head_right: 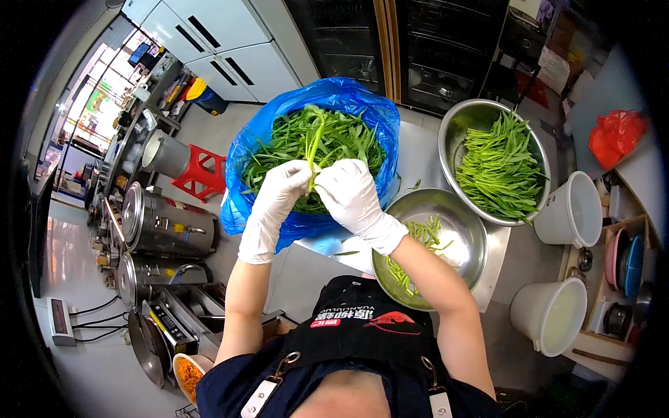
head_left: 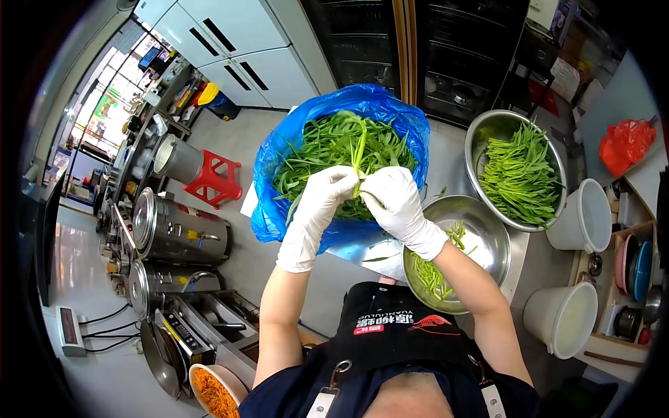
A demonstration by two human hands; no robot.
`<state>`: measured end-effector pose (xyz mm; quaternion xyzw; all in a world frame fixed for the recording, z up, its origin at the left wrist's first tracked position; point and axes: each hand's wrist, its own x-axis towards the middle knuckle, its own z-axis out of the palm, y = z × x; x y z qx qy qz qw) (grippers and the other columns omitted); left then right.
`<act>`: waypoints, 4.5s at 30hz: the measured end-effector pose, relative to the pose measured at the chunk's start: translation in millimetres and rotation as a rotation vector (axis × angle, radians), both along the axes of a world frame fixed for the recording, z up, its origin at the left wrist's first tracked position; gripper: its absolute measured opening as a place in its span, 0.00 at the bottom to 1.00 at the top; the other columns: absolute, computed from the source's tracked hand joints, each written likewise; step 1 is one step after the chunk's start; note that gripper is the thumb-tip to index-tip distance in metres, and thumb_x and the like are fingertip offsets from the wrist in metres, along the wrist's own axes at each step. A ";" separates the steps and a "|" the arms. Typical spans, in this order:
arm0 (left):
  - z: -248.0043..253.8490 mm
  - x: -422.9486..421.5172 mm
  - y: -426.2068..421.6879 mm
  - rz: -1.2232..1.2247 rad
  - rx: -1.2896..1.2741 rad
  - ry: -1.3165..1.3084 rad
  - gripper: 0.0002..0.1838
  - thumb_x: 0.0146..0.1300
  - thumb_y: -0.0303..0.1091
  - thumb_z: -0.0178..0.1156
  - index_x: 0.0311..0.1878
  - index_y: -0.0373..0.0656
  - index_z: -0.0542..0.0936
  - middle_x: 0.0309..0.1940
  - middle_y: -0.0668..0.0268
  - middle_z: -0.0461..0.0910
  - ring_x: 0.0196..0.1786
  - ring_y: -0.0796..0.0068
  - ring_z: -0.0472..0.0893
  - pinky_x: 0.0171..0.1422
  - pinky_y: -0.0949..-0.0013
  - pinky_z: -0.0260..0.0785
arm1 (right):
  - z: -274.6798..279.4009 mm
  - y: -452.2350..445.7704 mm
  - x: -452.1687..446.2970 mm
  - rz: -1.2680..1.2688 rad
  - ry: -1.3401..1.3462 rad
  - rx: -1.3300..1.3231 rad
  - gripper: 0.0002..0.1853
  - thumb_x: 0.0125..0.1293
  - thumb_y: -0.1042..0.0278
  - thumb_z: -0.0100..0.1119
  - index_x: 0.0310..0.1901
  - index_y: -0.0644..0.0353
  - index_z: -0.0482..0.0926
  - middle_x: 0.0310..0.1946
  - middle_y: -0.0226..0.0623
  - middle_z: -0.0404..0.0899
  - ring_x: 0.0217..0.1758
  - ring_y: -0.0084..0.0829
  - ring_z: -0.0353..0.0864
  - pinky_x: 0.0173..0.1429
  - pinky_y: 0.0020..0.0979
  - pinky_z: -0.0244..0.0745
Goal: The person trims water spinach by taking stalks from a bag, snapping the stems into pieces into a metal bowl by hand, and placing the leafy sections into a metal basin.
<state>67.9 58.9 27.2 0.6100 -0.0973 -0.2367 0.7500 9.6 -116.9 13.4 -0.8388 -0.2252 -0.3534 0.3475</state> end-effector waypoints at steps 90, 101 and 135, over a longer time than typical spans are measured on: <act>-50.5 -151.1 -138.0 -0.268 0.208 -0.037 0.14 0.71 0.33 0.55 0.53 0.37 0.80 0.39 0.63 0.84 0.37 0.76 0.80 0.45 0.73 0.74 | -44.5 -174.4 -109.5 -0.146 0.748 0.839 0.09 0.69 0.71 0.55 0.46 0.66 0.79 0.33 0.30 0.81 0.37 0.18 0.77 0.44 0.20 0.71; -35.3 -13.2 -44.4 0.538 1.748 -1.140 0.16 0.48 0.48 0.72 0.26 0.45 0.85 0.28 0.62 0.77 0.37 0.61 0.76 0.41 0.58 0.64 | -73.3 -239.4 -153.1 -0.075 0.822 0.972 0.08 0.73 0.71 0.46 0.43 0.60 0.76 0.33 0.28 0.81 0.24 0.11 0.63 0.29 0.15 0.58; 52.9 -12.5 17.3 0.635 0.816 -0.859 0.09 0.55 0.32 0.67 0.37 0.38 0.86 0.46 0.61 0.78 0.51 0.65 0.77 0.55 0.65 0.71 | -67.2 -161.8 -118.1 0.148 0.855 1.221 0.12 0.78 0.63 0.44 0.42 0.61 0.74 0.23 0.25 0.68 0.20 0.14 0.59 0.24 0.18 0.57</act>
